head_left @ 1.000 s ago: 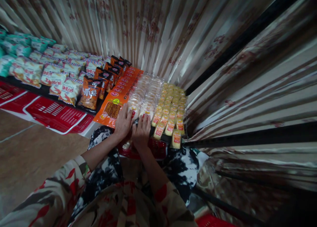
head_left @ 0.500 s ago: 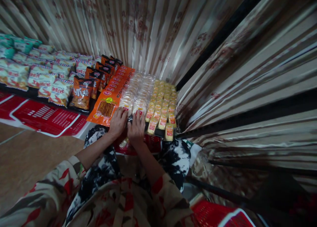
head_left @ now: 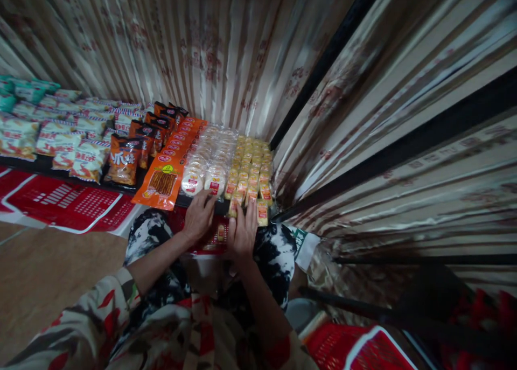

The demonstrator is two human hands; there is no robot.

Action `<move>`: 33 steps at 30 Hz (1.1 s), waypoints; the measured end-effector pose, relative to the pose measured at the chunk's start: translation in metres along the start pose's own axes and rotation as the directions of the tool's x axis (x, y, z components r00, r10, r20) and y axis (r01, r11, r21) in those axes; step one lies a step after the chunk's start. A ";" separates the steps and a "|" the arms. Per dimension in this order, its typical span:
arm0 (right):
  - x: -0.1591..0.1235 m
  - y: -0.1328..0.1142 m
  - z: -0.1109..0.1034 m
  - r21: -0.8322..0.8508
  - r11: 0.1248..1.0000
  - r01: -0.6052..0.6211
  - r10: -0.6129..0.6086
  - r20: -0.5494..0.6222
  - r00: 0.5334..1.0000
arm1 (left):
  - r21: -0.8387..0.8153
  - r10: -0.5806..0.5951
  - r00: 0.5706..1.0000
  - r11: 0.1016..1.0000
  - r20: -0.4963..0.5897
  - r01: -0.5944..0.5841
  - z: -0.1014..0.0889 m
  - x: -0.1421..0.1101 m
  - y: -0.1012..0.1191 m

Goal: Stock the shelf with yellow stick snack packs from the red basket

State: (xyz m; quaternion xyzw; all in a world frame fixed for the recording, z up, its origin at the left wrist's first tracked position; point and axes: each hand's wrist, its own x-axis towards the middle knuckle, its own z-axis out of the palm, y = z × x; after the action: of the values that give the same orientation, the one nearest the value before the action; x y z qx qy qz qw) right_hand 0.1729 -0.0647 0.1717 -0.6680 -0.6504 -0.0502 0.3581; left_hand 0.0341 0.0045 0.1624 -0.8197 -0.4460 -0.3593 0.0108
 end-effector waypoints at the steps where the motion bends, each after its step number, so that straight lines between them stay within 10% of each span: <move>1: -0.003 0.006 -0.003 0.006 1.000 -0.008 0.008 -0.007 1.000 | -0.019 0.016 1.000 1.000 -0.001 -0.016 0.003 0.000 0.009; 10: -0.007 0.031 -0.009 0.015 0.998 -0.055 0.056 -0.068 0.996 | -0.031 -0.023 0.992 0.999 0.125 0.027 0.029 0.006 0.064; 33: -0.017 0.049 0.002 -0.046 0.996 -0.080 0.081 0.011 0.997 | -0.242 -0.175 0.956 0.942 0.234 0.232 0.044 0.004 0.074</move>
State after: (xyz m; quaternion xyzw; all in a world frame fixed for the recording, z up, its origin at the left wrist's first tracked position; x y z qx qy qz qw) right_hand 0.2136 -0.0726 0.1412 -0.7021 -0.6239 -0.0462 0.3402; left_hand 0.1163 -0.0223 0.1545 -0.7961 -0.4748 -0.3270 -0.1842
